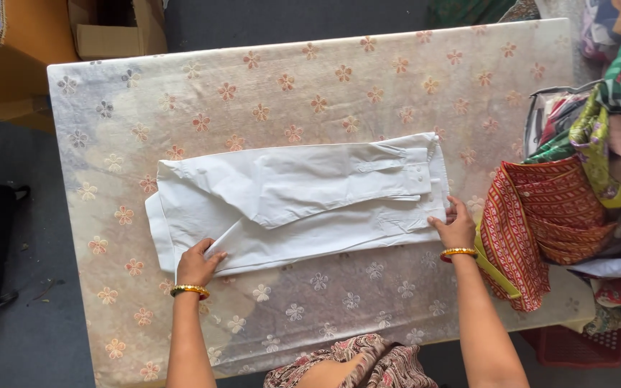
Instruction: Fold several clothing items and organize them into storage bags and a plastic bin.
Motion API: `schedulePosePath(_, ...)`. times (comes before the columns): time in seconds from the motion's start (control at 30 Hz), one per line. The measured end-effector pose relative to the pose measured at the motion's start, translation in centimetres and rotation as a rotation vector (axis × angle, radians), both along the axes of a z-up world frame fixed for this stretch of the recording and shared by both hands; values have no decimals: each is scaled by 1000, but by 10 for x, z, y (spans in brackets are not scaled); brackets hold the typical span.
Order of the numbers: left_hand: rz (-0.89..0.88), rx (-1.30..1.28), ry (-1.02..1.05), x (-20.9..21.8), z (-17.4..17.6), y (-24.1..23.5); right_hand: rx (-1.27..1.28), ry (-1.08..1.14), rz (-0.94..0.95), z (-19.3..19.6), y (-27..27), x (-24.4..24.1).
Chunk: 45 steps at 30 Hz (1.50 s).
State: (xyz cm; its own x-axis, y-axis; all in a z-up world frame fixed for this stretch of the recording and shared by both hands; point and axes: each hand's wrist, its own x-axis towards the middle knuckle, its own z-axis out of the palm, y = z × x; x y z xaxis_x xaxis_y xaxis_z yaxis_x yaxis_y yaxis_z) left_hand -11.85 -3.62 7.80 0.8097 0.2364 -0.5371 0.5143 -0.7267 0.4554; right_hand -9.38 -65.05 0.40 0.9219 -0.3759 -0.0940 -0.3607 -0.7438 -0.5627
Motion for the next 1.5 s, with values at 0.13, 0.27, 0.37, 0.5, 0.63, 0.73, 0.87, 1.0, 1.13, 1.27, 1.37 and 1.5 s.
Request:
schedulePosePath(0.13, 30, 5, 99, -3, -6, 9, 104, 235, -106, -3, -13, 1)
schedulePosePath(0.27, 40, -109, 45, -8, -18, 18, 145, 455, -46, -14, -28, -1)
schedulePosePath(0.37, 32, -120, 67, -11, -23, 24, 245, 445, -23, -15, -27, -4)
schedulePosePath(0.5, -3, -155, -4, -15, -27, 33, 541, 302, -46, -48, -49, -9)
schedulePosePath(0.63, 13, -140, 34, -22, -24, 36, 617, 311, -27, -49, -65, -12)
schedulePosePath(0.73, 30, -199, -22, -30, -32, 34, 550, 353, -49, -48, -66, -20)
schedulePosePath(0.87, -73, 46, 22, -33, -34, 19, 283, 459, -80, -42, -57, -22)
schedulePosePath(1.0, -84, 191, -23, -35, -16, -4, 97, 446, -37, -35, -49, -22)
schedulePosePath(1.13, -214, 386, -561, -16, -16, -55, -177, 163, 41, 14, 7, -14)
schedulePosePath(1.27, -536, 710, -629, 19, -36, -85, -411, -155, 324, 31, 77, 7)
schedulePosePath(1.37, -557, 640, -756, 33, -43, -93, -525, -240, 490, 28, 100, 25)
schedulePosePath(1.5, -525, 466, -837, 27, -39, -101, -600, -318, 554, 13, 94, 40)
